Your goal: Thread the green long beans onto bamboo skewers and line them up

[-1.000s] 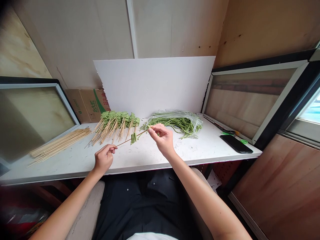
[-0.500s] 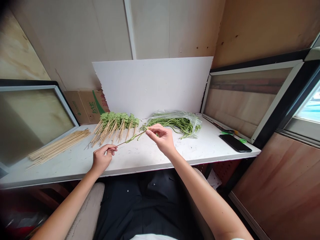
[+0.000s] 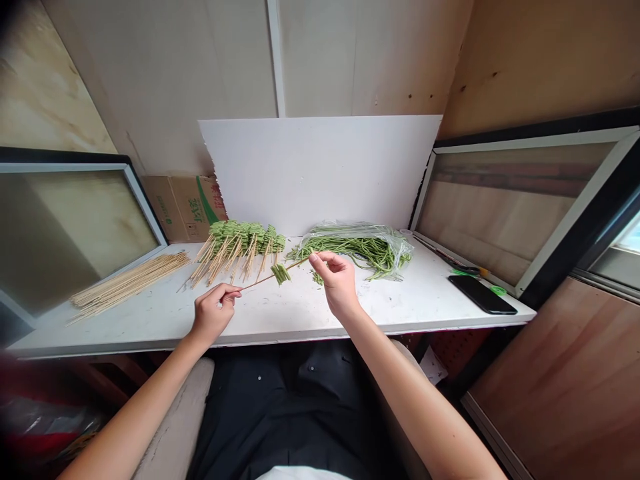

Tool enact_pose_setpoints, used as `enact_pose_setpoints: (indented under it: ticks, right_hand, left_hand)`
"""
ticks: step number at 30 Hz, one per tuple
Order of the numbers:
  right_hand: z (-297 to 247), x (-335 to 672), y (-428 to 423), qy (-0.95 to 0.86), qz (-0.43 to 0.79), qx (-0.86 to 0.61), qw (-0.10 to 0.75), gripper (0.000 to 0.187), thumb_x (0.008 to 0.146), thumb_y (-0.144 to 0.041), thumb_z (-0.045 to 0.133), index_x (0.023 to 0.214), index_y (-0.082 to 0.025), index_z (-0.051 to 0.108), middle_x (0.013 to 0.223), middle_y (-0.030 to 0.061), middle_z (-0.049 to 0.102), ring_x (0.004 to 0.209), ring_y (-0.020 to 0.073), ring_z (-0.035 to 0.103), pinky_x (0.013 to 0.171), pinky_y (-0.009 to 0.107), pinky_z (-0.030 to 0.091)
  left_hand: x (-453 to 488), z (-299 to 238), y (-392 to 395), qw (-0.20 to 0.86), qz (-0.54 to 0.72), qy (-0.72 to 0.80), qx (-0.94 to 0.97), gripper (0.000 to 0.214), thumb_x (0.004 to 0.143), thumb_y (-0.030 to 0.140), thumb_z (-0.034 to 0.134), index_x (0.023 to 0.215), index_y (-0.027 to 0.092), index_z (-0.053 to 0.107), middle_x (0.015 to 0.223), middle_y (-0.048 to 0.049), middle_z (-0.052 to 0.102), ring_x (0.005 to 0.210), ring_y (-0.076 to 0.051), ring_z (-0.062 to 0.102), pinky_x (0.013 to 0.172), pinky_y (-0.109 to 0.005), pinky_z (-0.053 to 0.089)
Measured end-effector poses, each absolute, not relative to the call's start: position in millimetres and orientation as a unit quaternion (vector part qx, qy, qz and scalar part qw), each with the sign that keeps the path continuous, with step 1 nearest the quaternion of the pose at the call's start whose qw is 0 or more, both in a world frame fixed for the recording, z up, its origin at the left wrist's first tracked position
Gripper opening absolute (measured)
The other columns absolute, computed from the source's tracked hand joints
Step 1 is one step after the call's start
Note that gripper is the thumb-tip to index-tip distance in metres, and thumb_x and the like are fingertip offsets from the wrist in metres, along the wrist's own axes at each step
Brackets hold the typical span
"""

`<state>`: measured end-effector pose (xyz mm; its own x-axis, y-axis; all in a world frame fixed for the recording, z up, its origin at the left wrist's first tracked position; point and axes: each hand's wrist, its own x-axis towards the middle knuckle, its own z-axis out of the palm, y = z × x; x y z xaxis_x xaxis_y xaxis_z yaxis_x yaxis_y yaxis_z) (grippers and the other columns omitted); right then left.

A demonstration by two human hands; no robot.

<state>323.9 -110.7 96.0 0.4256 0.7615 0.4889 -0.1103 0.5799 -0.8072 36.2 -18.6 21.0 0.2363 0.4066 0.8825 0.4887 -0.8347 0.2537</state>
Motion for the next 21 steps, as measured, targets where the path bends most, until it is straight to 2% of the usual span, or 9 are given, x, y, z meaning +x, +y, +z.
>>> enact_pose_setpoints:
  ticks: [6, 12, 17, 21]
  right_hand:
    - [83, 313, -106, -0.434, 0.275, -0.359, 0.779, 0.034, 0.075, -0.054, 0.093, 0.077, -0.025, 0.076, 0.085, 0.0025, 0.069, 0.08, 0.0177, 0.059, 0.076, 0.033, 0.048]
    - [71, 290, -107, -0.451, 0.313, -0.374, 0.748, 0.036, 0.068, -0.052, 0.097, 0.073, -0.023, 0.076, 0.082, 0.0037, 0.072, 0.079, 0.02, 0.062, 0.074, 0.035, 0.049]
    - [67, 291, -105, -0.464, 0.321, -0.372, 0.737, 0.029, 0.074, -0.05, 0.095, 0.078, -0.025, 0.081, 0.09, 0.0049, 0.077, 0.087, 0.0229, 0.067, 0.08, 0.038, 0.053]
    - [64, 297, -101, -0.466, 0.327, -0.391, 0.723, 0.032, 0.071, -0.051, 0.096, 0.082, -0.025, 0.082, 0.094, 0.006, 0.079, 0.089, 0.024, 0.068, 0.08, 0.038, 0.055]
  left_hand:
    - [36, 17, -17, 0.043, -0.546, -0.289, -0.785, 0.025, 0.095, 0.007, 0.052, 0.084, 0.021, 0.07, 0.086, -0.0029, 0.082, 0.079, -0.018, 0.079, 0.072, -0.026, 0.06]
    - [40, 21, -24, 0.036, -0.545, -0.282, -0.789, 0.026, 0.094, 0.006, 0.052, 0.084, 0.02, 0.071, 0.086, -0.003, 0.082, 0.078, -0.017, 0.078, 0.073, -0.025, 0.059]
    - [40, 26, -24, 0.034, -0.548, -0.298, -0.781, 0.024, 0.094, 0.008, 0.053, 0.083, 0.02, 0.071, 0.085, -0.0027, 0.082, 0.078, -0.018, 0.077, 0.073, -0.026, 0.058]
    - [40, 25, -20, 0.013, -0.538, -0.318, -0.781, 0.023, 0.093, 0.009, 0.053, 0.084, 0.021, 0.07, 0.084, -0.002, 0.081, 0.074, -0.017, 0.076, 0.071, -0.026, 0.057]
